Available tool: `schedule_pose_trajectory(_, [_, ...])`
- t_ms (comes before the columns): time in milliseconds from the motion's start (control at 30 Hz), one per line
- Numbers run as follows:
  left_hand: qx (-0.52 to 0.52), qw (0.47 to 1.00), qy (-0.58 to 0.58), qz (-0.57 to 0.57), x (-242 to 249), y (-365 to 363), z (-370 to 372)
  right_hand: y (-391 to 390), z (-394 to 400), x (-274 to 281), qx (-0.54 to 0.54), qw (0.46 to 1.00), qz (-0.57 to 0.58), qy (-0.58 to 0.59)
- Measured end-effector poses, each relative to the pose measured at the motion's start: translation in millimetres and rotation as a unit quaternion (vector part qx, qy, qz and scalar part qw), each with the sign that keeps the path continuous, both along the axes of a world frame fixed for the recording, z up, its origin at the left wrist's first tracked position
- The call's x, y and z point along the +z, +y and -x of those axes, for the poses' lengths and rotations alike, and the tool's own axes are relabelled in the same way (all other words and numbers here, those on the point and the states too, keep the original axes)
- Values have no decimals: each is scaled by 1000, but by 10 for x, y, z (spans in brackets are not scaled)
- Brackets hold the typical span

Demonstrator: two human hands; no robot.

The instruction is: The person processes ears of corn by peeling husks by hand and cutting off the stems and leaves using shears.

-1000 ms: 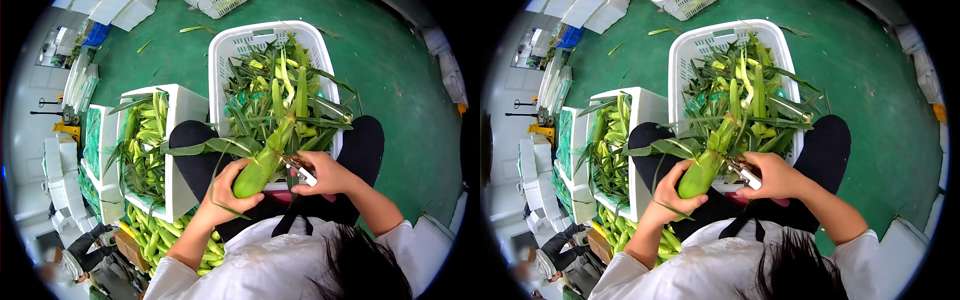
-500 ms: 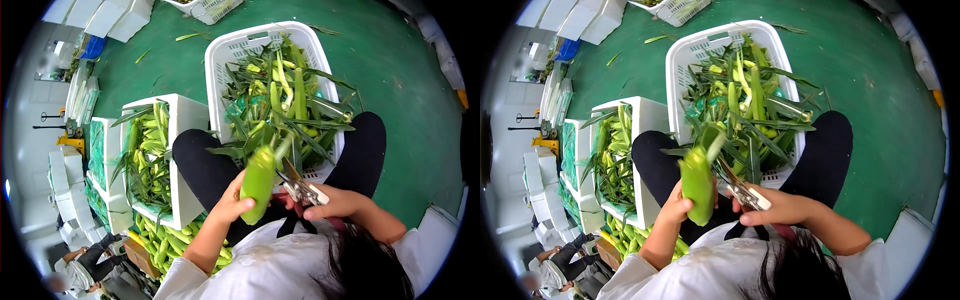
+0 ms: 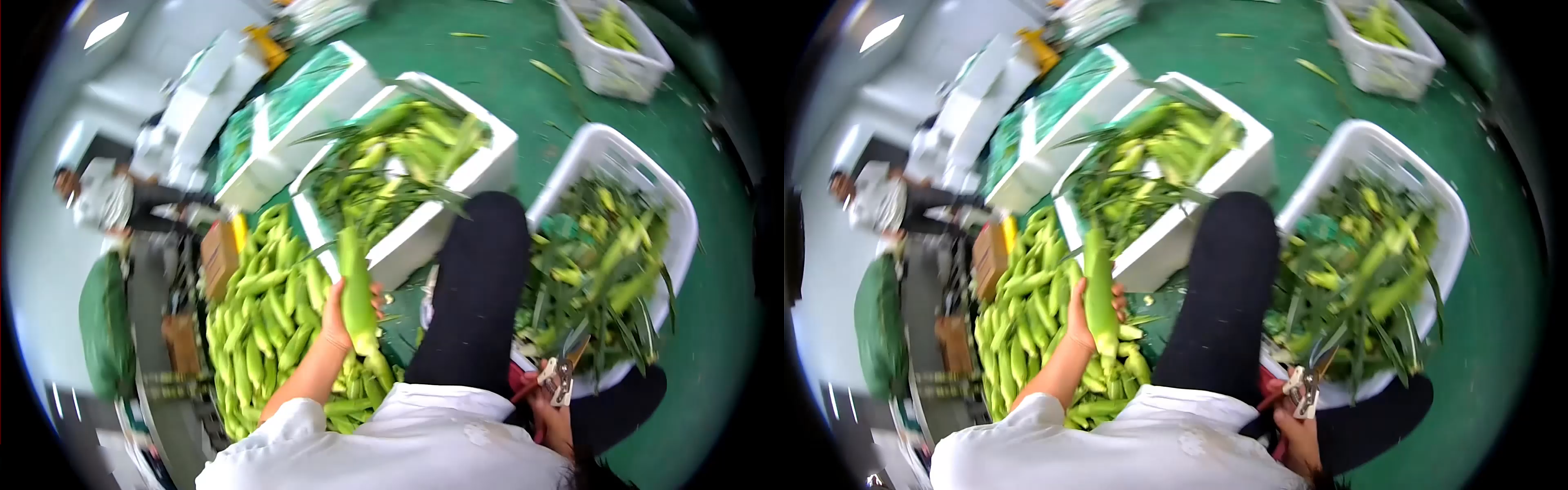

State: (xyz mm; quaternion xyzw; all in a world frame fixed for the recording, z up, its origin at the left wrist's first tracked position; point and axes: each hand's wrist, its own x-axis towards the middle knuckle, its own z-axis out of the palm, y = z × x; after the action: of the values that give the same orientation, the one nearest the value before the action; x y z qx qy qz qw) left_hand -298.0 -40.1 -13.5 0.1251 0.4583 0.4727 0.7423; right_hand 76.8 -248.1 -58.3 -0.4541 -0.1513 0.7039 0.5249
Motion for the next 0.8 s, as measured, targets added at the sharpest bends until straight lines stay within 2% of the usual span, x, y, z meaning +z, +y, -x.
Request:
schedule_pose_trajectory(33, [132, 990, -4, 43, -148, -58, 616, -14, 45, 151, -3, 997, 18, 80])
schedule_pose_trajectory(67, [167, 978, 128, 8, -144, -198, 1137, -25, 29, 142, 30, 996, 16, 87])
schedule_pose_trajectory(133, [375, 902, 209, 49, -220, -547, 2069, 38, -94, 89, 77, 993, 24, 91])
schedule_pose_trajectory(167, [459, 849, 234, 114, -138, -727, 2368, 66, -114, 75, 93, 991, 31, 88])
schedule_pose_trajectory(233, [608, 774, 177, 11, -411, -1154, 3298, 177, -212, 31, 148, 987, 35, 51])
schedule_pose_trajectory(300, [748, 649, 137, 14, -247, -975, 3134, 132, -242, -240, 107, 991, 30, 78])
schedule_pose_trajectory(367, [589, 766, 258, -11, -476, -521, 2842, 203, -214, -282, 80, 991, 61, 84])
schedule_pose_trajectory(400, [504, 812, 291, -47, -641, -144, 2631, 217, -203, -268, 64, 991, 80, 85])
schedule_pose_trajectory(433, [394, 874, 273, -83, -761, 254, 2386, 221, -236, -233, 48, 990, 98, 85])
schedule_pose_trajectory(467, [275, 910, 306, -49, -707, 711, 1974, 210, -206, -228, 33, 988, 119, 88])
schedule_pose_trajectory(500, [157, 913, 370, -64, -827, 1119, 1644, 215, -186, -224, 17, 987, 135, 87])
schedule_pose_trajectory(567, [-21, 882, 457, -114, -1431, 1902, 1344, 176, -190, -196, -20, 982, 167, 89])
schedule_pose_trajectory(600, [-44, 846, 518, -119, -1633, 2149, 1113, 146, -198, -176, -36, 979, 178, 93])
schedule_pose_trajectory(633, [-154, 773, 595, -156, -1914, 2373, 1092, 87, -218, -155, -58, 975, 191, 95])
schedule_pose_trajectory(700, [-283, 635, 711, -101, -1736, 2537, 929, 40, -203, -25, -83, 975, 183, 90])
schedule_pose_trajectory(733, [-245, 618, 734, -140, -2138, 2673, 1158, 58, -133, 143, -63, 991, 114, 37])
schedule_pose_trajectory(767, [-301, 612, 724, -100, -2355, 2739, 1299, 55, -135, 164, -73, 989, 121, 40])
schedule_pose_trajectory(800, [-303, 628, 709, -109, -2347, 2685, 1289, 42, -120, 169, -84, 987, 128, 47])
